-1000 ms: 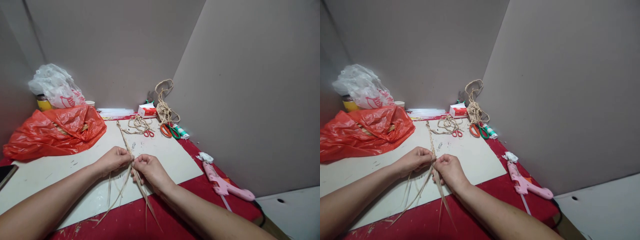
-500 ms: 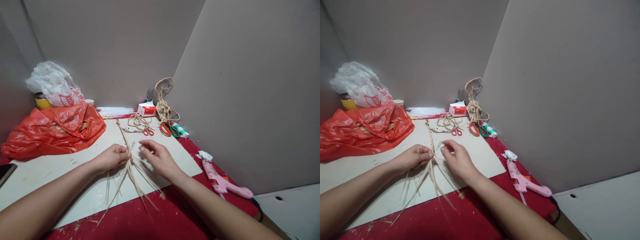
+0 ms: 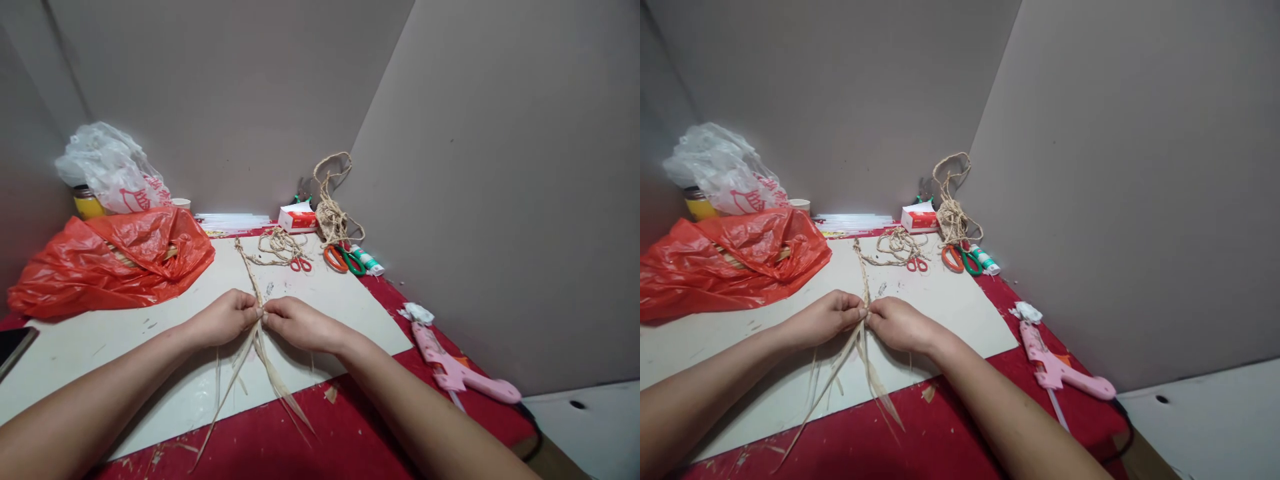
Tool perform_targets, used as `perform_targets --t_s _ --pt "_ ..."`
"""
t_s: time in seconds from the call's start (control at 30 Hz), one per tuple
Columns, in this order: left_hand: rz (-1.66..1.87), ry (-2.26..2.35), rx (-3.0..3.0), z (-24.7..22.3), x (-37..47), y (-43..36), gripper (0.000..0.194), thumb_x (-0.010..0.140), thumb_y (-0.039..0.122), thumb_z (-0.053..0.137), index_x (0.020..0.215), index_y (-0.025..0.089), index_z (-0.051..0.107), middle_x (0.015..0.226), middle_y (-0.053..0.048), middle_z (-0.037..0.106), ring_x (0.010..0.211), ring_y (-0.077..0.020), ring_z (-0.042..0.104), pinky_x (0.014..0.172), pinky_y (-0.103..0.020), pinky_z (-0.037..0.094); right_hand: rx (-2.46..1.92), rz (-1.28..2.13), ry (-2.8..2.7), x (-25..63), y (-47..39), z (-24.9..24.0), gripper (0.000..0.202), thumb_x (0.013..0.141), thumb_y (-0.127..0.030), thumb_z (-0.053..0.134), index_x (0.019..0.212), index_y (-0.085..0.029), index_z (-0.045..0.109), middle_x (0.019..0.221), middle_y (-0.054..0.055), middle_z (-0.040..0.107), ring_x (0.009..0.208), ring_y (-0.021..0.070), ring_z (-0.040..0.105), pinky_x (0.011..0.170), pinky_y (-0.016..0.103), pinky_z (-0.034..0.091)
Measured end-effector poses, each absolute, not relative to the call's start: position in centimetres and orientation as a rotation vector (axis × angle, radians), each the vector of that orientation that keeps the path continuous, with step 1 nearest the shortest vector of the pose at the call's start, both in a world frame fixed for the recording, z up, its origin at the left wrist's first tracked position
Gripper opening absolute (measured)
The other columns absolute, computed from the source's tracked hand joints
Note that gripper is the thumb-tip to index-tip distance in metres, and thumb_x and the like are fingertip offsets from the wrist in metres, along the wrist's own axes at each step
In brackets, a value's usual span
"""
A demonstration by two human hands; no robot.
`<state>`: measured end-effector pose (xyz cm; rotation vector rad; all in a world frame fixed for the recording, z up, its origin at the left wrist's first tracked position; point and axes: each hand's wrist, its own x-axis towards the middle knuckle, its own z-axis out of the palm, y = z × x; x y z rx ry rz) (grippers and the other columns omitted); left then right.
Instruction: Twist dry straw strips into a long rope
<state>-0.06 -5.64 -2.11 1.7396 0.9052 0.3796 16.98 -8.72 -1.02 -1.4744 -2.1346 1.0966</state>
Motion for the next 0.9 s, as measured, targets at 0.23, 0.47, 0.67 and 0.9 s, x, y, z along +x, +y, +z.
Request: perform_targets --t_s 0.23,0.47,0.67,0.9 --pt "0.341 0.910 1.882 -1.5 0.1 -6.2 0.034 0.083 0.036 0.041 0.074 0.012 0.064 0.058 0.002 0.052 0.052 -0.0091 0.036 0.053 -0.022 0.031 -1.318 1.364 -2.152 18.0 -8.7 -0.9 0.027 0.088 -0.024 0.039 0.070 -0.013 0.057 0.059 -0.003 0.043 0.054 0.0077 0.038 0.054 0.020 0.032" --pt "0.425 0.947 1.938 -0.7 0.4 -6.6 0.029 0.081 0.030 0.041 0.071 0.013 0.063 0.067 -0.002 0.061 0.061 -0.0124 0.047 0.061 -0.022 0.037 -1.197 1.897 -1.566 18.3 -8.2 -2.2 0.032 0.087 -0.041 0.044 0.068 -0.016 0.050 0.046 -0.008 0.034 0.036 0.0046 0.020 0.032 0.018 0.016" --pt "0.385 0.968 1.953 -0.3 0.3 -6.6 0.024 0.078 0.027 0.040 0.064 0.015 0.055 0.054 0.004 0.045 0.052 -0.0095 0.037 0.054 -0.021 0.032 -1.100 2.075 -1.167 17.4 -8.8 -2.4 0.026 0.083 -0.035 0.048 0.070 -0.014 0.055 0.042 -0.012 0.021 0.036 0.0035 0.009 0.031 0.015 0.009" --pt "0.304 1.068 1.893 -0.7 0.5 -7.2 0.020 0.075 0.025 0.038 0.063 0.016 0.051 0.050 0.003 0.047 0.047 -0.0101 0.042 0.047 -0.020 0.031 -1.278 1.765 -1.147 15.8 -9.5 -2.8 0.025 0.079 -0.024 0.045 0.056 -0.016 0.048 0.035 -0.009 0.030 0.030 0.0040 0.017 0.028 0.017 0.011"
